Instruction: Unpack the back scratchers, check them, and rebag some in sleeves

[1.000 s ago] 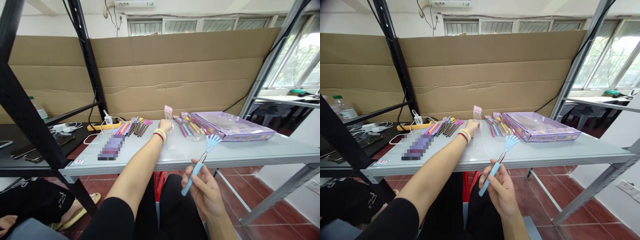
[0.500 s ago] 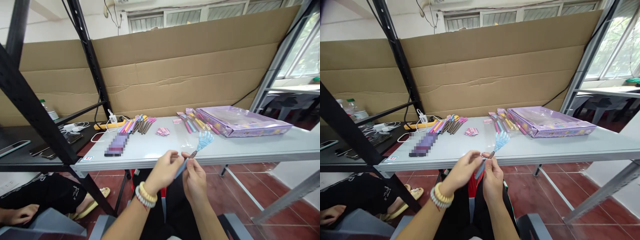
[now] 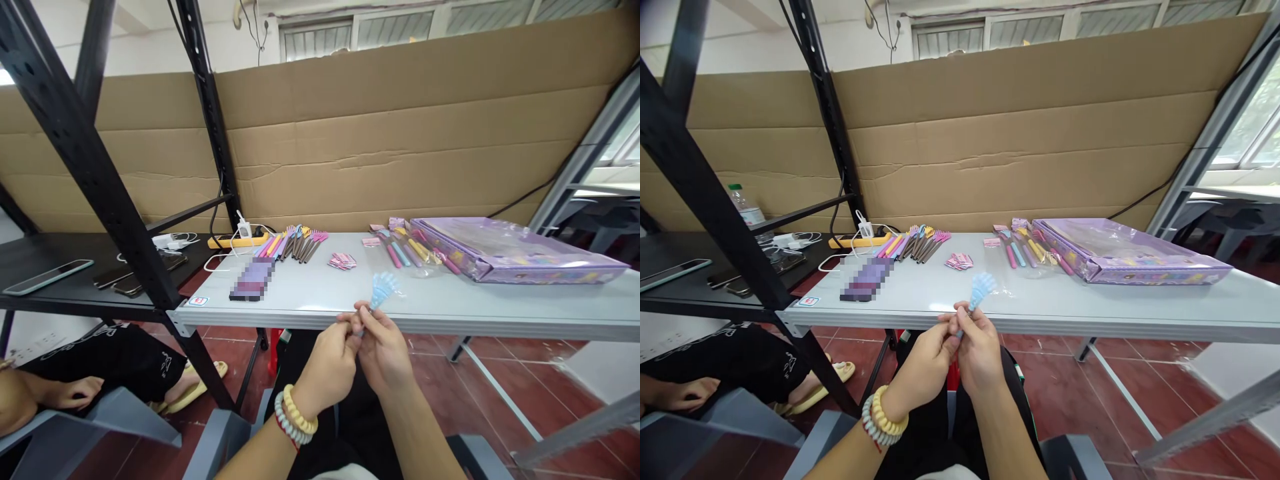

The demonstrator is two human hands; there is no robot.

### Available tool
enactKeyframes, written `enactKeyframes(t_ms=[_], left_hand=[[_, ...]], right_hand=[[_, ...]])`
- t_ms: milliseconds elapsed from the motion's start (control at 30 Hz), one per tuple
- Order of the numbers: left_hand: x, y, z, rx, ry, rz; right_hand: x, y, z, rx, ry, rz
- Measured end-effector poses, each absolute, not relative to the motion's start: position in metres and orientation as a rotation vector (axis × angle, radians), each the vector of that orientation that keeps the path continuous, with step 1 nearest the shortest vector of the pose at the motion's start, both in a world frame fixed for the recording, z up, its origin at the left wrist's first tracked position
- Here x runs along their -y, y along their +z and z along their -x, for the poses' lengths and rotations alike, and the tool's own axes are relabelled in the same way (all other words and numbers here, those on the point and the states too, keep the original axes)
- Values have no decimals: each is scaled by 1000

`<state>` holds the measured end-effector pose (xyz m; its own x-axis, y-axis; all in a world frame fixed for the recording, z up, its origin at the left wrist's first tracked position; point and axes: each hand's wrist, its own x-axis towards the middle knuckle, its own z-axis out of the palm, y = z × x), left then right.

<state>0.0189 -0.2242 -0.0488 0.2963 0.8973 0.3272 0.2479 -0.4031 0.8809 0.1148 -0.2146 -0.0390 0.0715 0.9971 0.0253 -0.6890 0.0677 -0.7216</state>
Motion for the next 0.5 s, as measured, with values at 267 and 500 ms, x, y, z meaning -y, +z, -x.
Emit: enactKeyframes(t_ms=[267,500], left_hand=[[249,-51,-17,-975,841,-2102],[262,-20,-13,-601,474,-1591]], right_hand=[[230,-42,-132,629,1349,706],[280,-17,-145,669,1395,665]])
